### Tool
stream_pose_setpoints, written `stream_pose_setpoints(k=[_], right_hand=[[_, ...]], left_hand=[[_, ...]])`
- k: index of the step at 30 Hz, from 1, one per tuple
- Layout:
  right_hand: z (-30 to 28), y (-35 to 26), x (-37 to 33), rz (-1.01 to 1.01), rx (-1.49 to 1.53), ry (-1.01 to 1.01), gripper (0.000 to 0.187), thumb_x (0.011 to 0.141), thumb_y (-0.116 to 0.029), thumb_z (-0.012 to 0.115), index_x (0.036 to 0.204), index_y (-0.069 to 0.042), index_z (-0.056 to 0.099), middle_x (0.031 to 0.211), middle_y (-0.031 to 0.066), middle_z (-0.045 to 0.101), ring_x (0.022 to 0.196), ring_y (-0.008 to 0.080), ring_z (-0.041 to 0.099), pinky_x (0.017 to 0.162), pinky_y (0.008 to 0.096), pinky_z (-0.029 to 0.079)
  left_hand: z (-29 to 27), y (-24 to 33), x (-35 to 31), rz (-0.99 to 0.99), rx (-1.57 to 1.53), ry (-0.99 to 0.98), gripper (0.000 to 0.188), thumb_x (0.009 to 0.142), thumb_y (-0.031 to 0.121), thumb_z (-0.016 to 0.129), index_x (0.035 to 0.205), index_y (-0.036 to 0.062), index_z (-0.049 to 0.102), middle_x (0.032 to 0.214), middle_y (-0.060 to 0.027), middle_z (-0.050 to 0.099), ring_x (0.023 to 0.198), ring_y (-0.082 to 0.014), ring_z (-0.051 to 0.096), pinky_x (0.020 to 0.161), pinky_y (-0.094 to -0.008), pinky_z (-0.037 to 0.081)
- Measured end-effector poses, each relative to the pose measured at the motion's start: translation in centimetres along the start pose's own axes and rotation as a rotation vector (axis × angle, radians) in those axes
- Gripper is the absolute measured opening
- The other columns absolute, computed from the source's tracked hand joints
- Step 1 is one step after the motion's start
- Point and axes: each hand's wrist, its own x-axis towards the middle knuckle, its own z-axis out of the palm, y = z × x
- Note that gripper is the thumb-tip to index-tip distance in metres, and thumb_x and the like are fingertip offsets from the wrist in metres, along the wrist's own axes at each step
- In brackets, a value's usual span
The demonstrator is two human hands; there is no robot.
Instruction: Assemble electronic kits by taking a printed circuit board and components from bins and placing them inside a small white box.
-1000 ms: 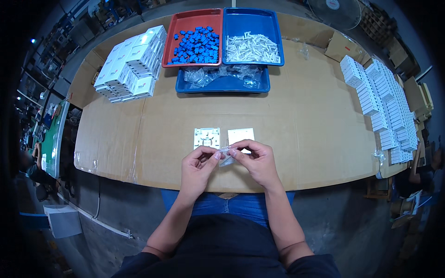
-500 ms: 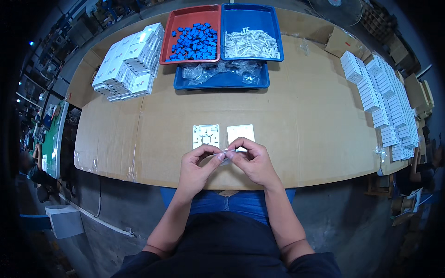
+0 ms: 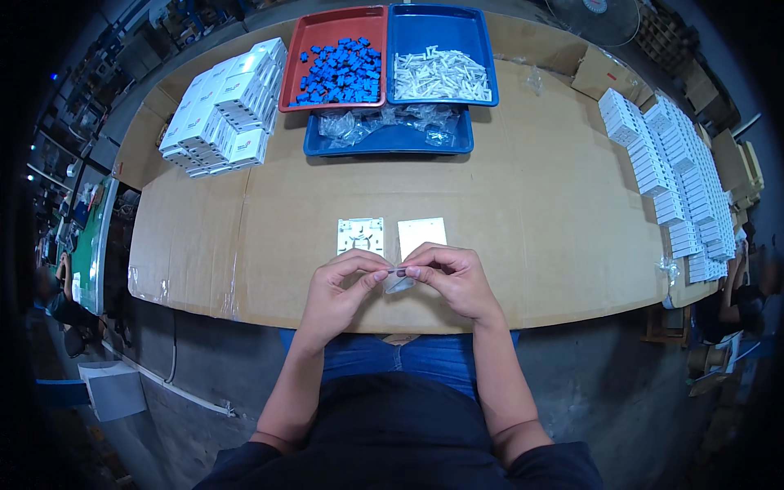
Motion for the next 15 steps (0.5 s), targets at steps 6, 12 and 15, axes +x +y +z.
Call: stream_pose_setpoints(k=[6,12,15], right_hand=[[0.6,-0.2,-0.3,-0.048,-0.122,0.007,0.012,0.092,0.002,0.073,0.102,0.001,0.08,0.106,0.0119,0.075,0.104,0.0218,0.069,0.094,0.0335,0.054],[0.4,-1.0,-0.2,-0.12,-0.079,-0.065,0.016,0.091,-0.001,0.075,0.106,0.0,0.08,0.118,0.0141,0.073,0.111,0.0233,0.068,0.099,0.036,0.054],[-0.1,-0.9,-0.3,-0.165,-0.119,-0.071,0.022,0.094,0.003,0.07,0.115,0.0,0.077,0.125,0.011,0.071,0.116,0.0211,0.066,0.102,0.0364,0.054]], left_hand=[[0.3,-1.5,-0.2,-0.176,-0.316,0.055,0.025,0.106,0.016,0.062,0.119,-0.0028,0.072,0.107,-0.0089,0.075,0.1,-0.0171,0.068,0.093,-0.031,0.053],[1.7,-4.3,-1.1,-0.529,-0.677,-0.08,0.03,0.107,0.02,0.062,0.126,-0.0012,0.068,0.101,-0.0086,0.074,0.086,-0.013,0.07,0.079,-0.0266,0.058],[2.0,-4.1,-0.9,-0.51,-0.741,0.054,0.026,0.106,0.019,0.064,0.123,-0.0001,0.069,0.097,-0.0074,0.073,0.082,-0.0123,0.07,0.075,-0.0249,0.058]])
